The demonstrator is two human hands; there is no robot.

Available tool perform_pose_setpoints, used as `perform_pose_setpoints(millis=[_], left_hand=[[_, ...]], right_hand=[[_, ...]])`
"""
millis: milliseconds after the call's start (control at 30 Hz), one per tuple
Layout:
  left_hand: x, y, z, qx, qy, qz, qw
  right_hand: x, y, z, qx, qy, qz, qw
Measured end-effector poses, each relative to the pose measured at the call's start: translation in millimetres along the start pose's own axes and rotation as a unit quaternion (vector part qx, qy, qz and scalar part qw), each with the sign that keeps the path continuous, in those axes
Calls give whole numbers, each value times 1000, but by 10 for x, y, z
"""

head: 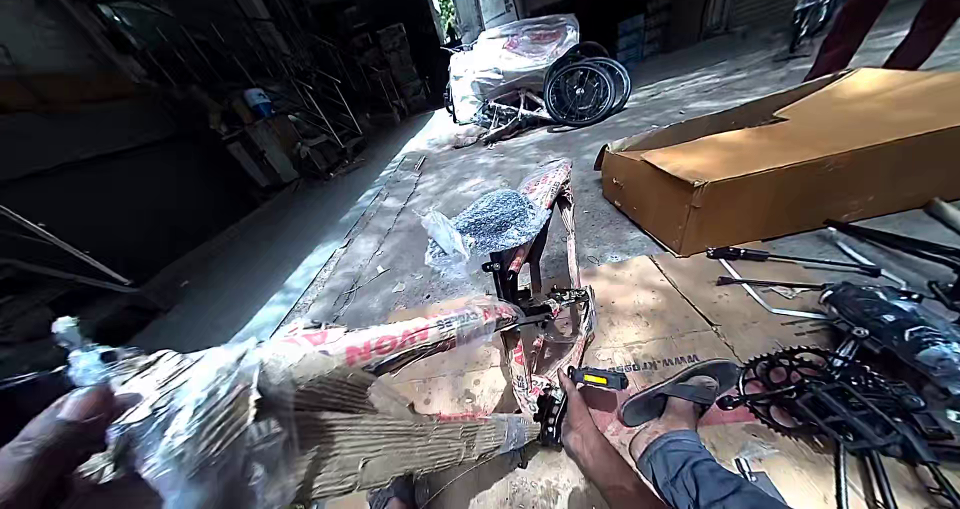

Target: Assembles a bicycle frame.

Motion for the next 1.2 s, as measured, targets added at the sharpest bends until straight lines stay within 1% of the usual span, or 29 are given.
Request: perform_pose_setpoints(millis=[67,133,233,300,333,400,433,533,633,733,800,867,933,1000,1100,1200], left_hand=[[-342,157,118,-11,31,47,998],[-550,188,71,-6,9,68,998],[-703,174,-137,-26,-51,85,995],[-750,156,-257,-39,-65,86,993],[-759,155,-283,-43,-77,82,993],[-746,100,-292,-36,-76,70,994],[-734,41,-263,-29,-72,64,995],[-733,-177,-160,-3,-84,55,995],[-798,-217,-292,-1,-78,49,996],[-887,-147,-448,-1,-70,47,996],[-883,-90,-439,2,-45,43,998],[-841,-52,-342,2,-20,43,999],[-754,-154,-156,1,19,46,999],[-689,-289,-105,-20,42,44,998],[-810,-641,-320,-54,60,65,995],[-1134,-974,-656,-90,68,68,991]], right_hand=[[209,169,142,4,-62,-6,998],[571,121,216,11,-79,-13,997],[1090,-208,95,17,-78,-13,997],[1284,-546,-115,-13,-75,-34,997],[1313,-708,-229,-28,-81,-46,995],[1241,-987,-444,-54,-102,-63,991],[1156,-1115,-528,-64,-123,-58,989],[729,-1488,-620,-67,-182,4,981],[292,-1852,-502,-51,-212,58,974],[66,-2245,-330,-30,-210,70,975],[10,-2472,-314,-24,-210,79,974],[9,-2609,-378,-24,-221,93,971],[117,-2684,-504,-29,-255,113,960],[264,-2675,-562,-36,-293,101,950],[367,-2587,-585,-33,-296,55,953],[319,-2462,-532,-6,-277,28,960]])
Point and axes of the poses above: each hand's wrist, its own y-axis towards the middle knuckle, its own x-axis out of the back of the hand, z = x × y, the point moved 7 cm from there along y, towards the middle knuckle, and after that the axes turned 9 degrees about z, right-handed, at the moved point
